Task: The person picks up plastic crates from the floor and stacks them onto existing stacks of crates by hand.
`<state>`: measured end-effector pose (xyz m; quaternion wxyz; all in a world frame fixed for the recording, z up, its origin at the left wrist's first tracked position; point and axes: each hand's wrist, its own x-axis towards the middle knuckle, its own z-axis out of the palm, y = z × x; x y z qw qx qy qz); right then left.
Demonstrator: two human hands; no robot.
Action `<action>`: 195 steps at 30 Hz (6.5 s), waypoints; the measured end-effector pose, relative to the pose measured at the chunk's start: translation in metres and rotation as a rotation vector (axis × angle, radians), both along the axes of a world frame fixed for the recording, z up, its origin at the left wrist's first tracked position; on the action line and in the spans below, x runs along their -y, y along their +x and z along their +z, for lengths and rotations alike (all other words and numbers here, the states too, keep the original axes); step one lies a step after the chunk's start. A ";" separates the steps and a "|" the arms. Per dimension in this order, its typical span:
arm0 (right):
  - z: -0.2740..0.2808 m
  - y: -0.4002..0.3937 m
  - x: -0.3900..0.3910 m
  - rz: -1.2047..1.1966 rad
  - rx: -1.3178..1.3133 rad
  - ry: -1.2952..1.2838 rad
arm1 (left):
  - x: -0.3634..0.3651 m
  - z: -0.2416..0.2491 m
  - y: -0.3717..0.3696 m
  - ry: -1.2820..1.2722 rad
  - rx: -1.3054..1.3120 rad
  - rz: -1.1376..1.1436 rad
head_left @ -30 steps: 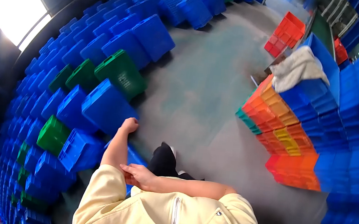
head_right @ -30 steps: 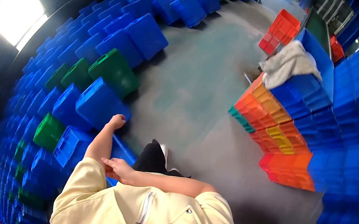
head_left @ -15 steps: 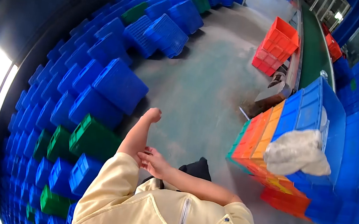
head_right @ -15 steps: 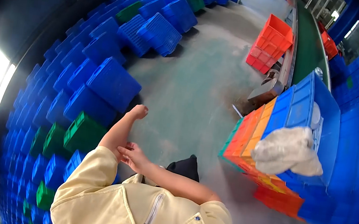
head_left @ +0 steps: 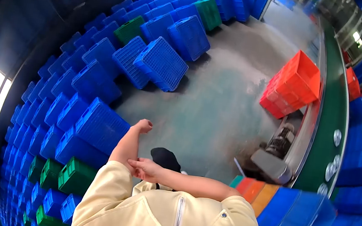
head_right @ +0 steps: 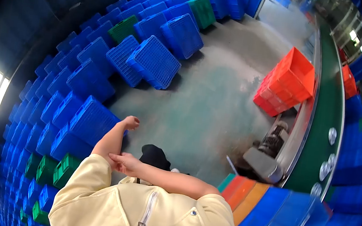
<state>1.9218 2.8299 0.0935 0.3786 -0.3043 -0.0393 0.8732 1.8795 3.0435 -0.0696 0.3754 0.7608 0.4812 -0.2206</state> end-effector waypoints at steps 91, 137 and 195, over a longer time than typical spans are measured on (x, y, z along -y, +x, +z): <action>-0.379 0.903 -1.038 2.250 0.485 2.081 | -0.409 -0.166 1.243 0.689 1.190 4.206; -0.372 1.707 -1.342 1.865 1.429 0.791 | -0.894 -0.309 1.297 0.225 -0.490 1.939; -0.366 1.969 -1.746 0.953 2.180 0.535 | -1.552 -0.209 1.607 0.566 -0.026 0.595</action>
